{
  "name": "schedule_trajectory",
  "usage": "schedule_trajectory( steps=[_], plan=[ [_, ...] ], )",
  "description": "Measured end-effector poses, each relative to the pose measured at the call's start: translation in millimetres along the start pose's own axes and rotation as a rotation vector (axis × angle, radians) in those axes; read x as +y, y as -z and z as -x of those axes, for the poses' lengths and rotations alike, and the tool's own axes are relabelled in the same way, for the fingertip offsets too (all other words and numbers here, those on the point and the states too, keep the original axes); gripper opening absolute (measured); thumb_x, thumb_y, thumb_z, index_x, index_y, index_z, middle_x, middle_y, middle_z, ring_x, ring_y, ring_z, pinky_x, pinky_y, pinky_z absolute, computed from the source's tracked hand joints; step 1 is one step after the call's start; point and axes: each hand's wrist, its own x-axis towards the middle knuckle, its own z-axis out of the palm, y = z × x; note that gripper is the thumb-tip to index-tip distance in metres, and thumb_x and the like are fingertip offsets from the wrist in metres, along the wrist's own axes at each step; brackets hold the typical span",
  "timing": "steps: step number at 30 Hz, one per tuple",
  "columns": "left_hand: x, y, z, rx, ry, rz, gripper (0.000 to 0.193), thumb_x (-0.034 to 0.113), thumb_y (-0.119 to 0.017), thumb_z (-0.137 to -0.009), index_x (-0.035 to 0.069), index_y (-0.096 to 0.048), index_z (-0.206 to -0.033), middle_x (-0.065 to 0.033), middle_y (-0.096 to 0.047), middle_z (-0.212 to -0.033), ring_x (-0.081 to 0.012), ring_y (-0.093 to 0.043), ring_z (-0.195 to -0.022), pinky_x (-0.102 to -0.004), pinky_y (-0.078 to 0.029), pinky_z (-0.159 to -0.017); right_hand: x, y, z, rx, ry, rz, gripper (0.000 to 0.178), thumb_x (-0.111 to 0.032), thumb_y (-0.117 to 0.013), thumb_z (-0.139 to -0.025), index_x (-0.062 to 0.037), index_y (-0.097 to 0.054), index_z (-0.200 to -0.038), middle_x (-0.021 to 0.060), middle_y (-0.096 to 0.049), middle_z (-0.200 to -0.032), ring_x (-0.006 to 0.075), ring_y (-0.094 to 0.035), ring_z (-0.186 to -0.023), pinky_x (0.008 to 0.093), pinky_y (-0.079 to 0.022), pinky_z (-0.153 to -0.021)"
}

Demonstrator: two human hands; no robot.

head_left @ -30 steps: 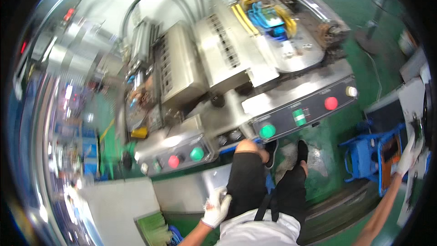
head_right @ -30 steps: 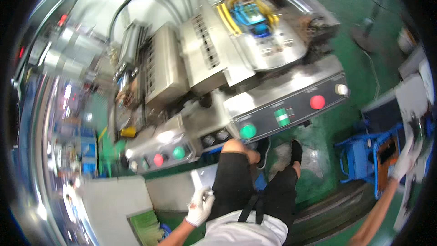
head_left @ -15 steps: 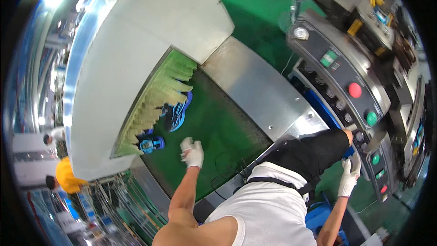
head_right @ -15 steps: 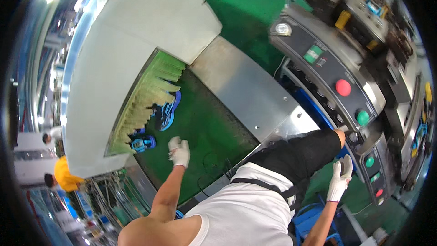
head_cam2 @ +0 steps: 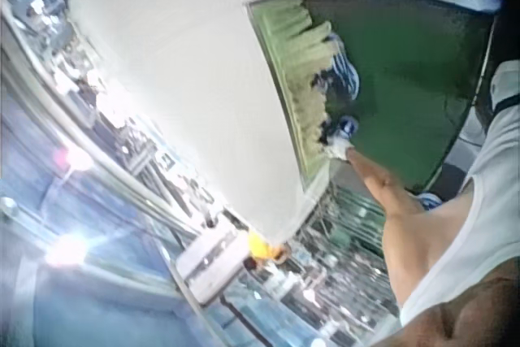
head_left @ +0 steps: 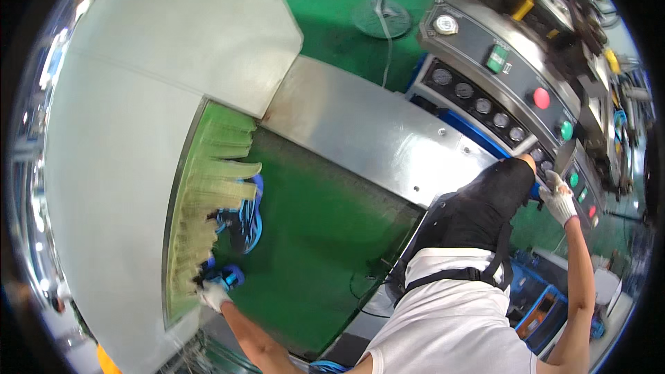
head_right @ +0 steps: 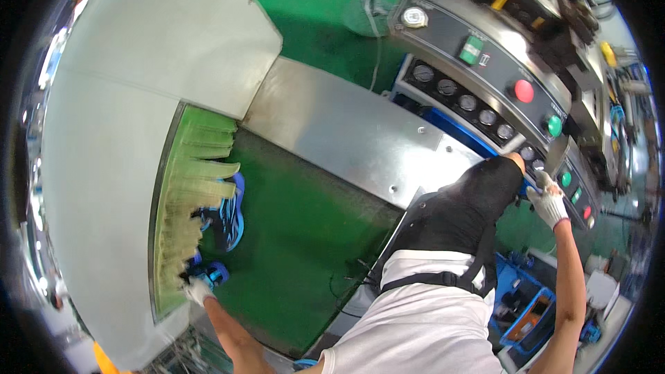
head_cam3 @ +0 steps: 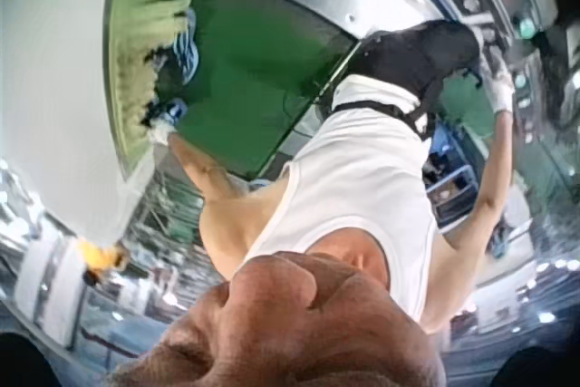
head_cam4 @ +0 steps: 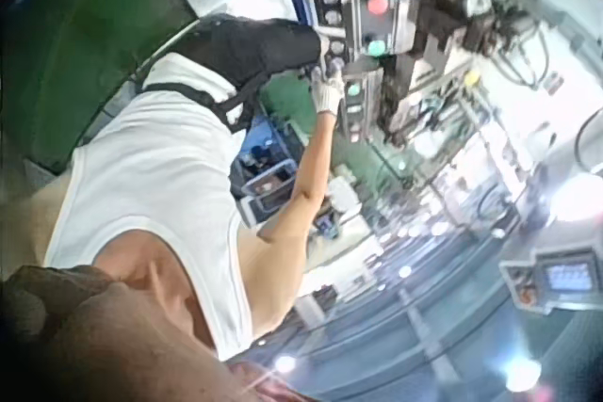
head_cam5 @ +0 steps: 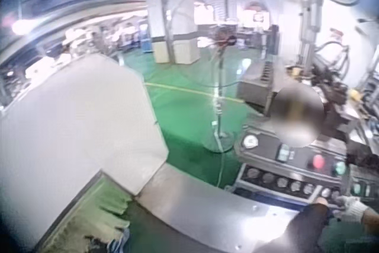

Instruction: The person places shoes into the pressing machine molds, operates the machine buttons, removes the pressed shoes, and loads them onto the conveyor belt.

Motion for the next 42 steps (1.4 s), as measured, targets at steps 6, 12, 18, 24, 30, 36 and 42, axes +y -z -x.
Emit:
schedule_trajectory(
  steps=[6,12,18,24,30,36,42],
  plan=[
    [32.0,-1.0,40.8,0.097,-0.223,-0.320,0.048,0.050,-0.040,-0.107,0.014,-0.067,-0.125,-0.0164,-0.069,-0.119,-0.0418,-0.069,-0.099,-0.0588,-0.052,-0.076,-5.3,16.2,22.6,0.049,-0.182,-0.106,0.055,-0.014,-0.073,-0.090,0.0006,-0.056,-0.140,0.0222,-0.068,-0.132,0.0340,-0.067,-0.123,0.0427,-0.053,-0.104],
    [124.3,38.7,218.3,-0.243,-0.275,-0.077,0.038,0.035,-0.062,-0.103,-0.001,-0.061,-0.114,-0.0203,-0.062,-0.112,-0.0394,-0.062,-0.108,-0.0474,-0.050,-0.094,-44.5,37.1,47.8,0.152,-0.115,-0.282,0.058,-0.016,-0.076,-0.089,0.0020,-0.056,-0.140,0.0240,-0.069,-0.129,0.0357,-0.068,-0.122,0.0429,-0.054,-0.103],
    [235.9,70.7,338.7,-0.398,-0.871,0.220,0.024,0.015,-0.069,-0.095,0.001,-0.064,-0.115,-0.0185,-0.061,-0.115,-0.0357,-0.063,-0.102,-0.0457,-0.052,-0.089,-130.0,63.4,37.4,-0.041,0.113,-0.493,0.059,-0.029,-0.075,-0.088,0.0034,-0.061,-0.135,0.0245,-0.071,-0.121,0.0323,-0.075,-0.101,0.0424,-0.059,-0.092],
    [370.3,175.1,466.8,-0.630,-1.521,0.724,0.013,0.007,-0.069,-0.091,0.002,-0.069,-0.102,-0.0174,-0.065,-0.105,-0.0350,-0.064,-0.101,-0.0447,-0.052,-0.089,-179.0,44.1,36.8,0.092,0.682,-0.361,0.083,-0.040,-0.075,-0.088,0.0053,-0.042,-0.149,0.0284,-0.050,-0.149,0.0435,-0.050,-0.139,0.0468,-0.045,-0.113],
    [466.1,278.3,650.8,-1.137,-1.809,0.914,0.022,0.003,-0.079,-0.082,0.003,-0.066,-0.101,-0.0138,-0.065,-0.098,-0.0302,-0.065,-0.091,-0.0380,-0.053,-0.081,-110.4,92.7,30.0,0.318,0.401,-0.375,0.034,-0.013,-0.068,-0.078,0.0004,-0.061,-0.109,0.0230,-0.066,-0.105,0.0391,-0.068,-0.096,0.0439,-0.056,-0.081],
    [527.0,393.8,829.5,-1.045,-2.736,1.031,0.060,0.007,-0.081,-0.083,0.000,-0.055,-0.136,-0.0185,-0.059,-0.124,-0.0284,-0.065,-0.108,-0.0396,-0.053,-0.093,45.5,174.7,136.9,0.146,-0.272,-0.919,0.063,-0.050,-0.077,-0.085,-0.0051,-0.067,-0.129,0.0153,-0.074,-0.112,0.0252,-0.069,-0.098,0.0360,-0.054,-0.090],
    [611.9,396.6,1046.2,-1.152,-2.455,0.946,0.056,0.020,-0.072,-0.094,0.001,-0.051,-0.143,-0.0197,-0.057,-0.135,-0.0301,-0.062,-0.119,-0.0415,-0.051,-0.103,114.2,77.3,210.3,0.928,-0.381,-2.007,0.077,-0.013,-0.080,-0.079,0.0001,-0.049,-0.148,0.0078,-0.064,-0.133,0.0172,-0.063,-0.115,0.0337,-0.051,-0.100]
  ],
)
